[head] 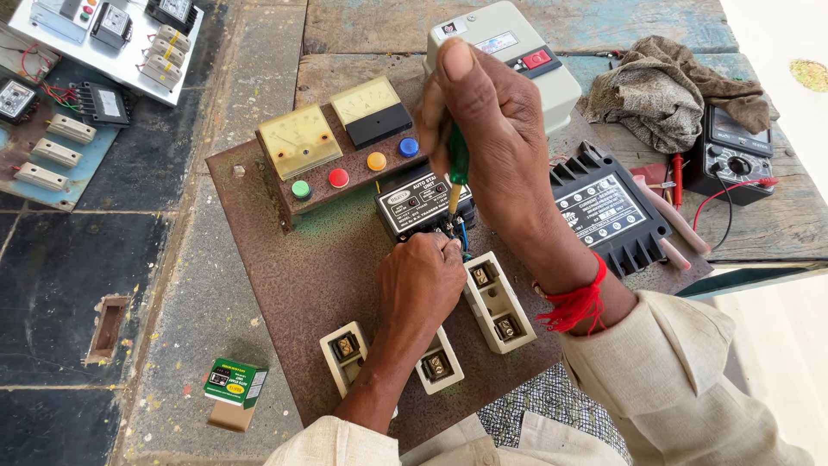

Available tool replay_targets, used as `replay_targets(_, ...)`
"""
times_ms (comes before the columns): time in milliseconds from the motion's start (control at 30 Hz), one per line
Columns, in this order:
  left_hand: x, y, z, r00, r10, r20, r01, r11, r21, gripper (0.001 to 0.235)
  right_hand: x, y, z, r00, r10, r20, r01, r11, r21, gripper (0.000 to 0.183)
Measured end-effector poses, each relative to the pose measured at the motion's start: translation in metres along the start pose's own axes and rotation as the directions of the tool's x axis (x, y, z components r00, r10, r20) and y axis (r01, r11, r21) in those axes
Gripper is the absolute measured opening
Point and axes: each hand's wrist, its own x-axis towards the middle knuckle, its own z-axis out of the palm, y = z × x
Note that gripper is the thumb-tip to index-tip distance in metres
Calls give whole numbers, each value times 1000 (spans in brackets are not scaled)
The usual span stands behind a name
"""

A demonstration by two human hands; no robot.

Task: The person connects wires to an electrical module using pliers to strip insulation and a screwdriver to tighten terminal screws.

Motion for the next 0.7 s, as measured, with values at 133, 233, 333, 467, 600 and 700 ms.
replay_targets(133, 0, -1, 0, 1000, -7, 11, 7, 1000, 26, 31, 2, 0, -7, 989, 146, 32, -150, 973, 178, 48)
replay_targets(233, 3, 1, 1, 1000, 0, 29, 0, 1000, 3, 26, 7, -10, -11, 950, 168, 264, -263, 886, 383, 49)
replay_targets(333, 4, 0, 3, 998, -2, 68, 0, 999, 39, 28, 4, -8, -1, 997, 61, 52, -65, 995, 71, 57)
replay_targets(467, 5, -3, 5, 997, 16, 76, -24, 994, 104, 26, -1, -6, 2, 995, 81, 63, -81, 997, -1, 57)
replay_targets(600, 8, -4, 11, 996, 49, 68, -58, 988, 143, 25, 1, -14, -5, 978, 179, 112, -194, 970, 146, 61)
replay_targets(700, 8, -6, 13, 996, 68, 56, -75, 990, 123, 23, -1, -9, -2, 995, 49, 92, -50, 999, 10, 63)
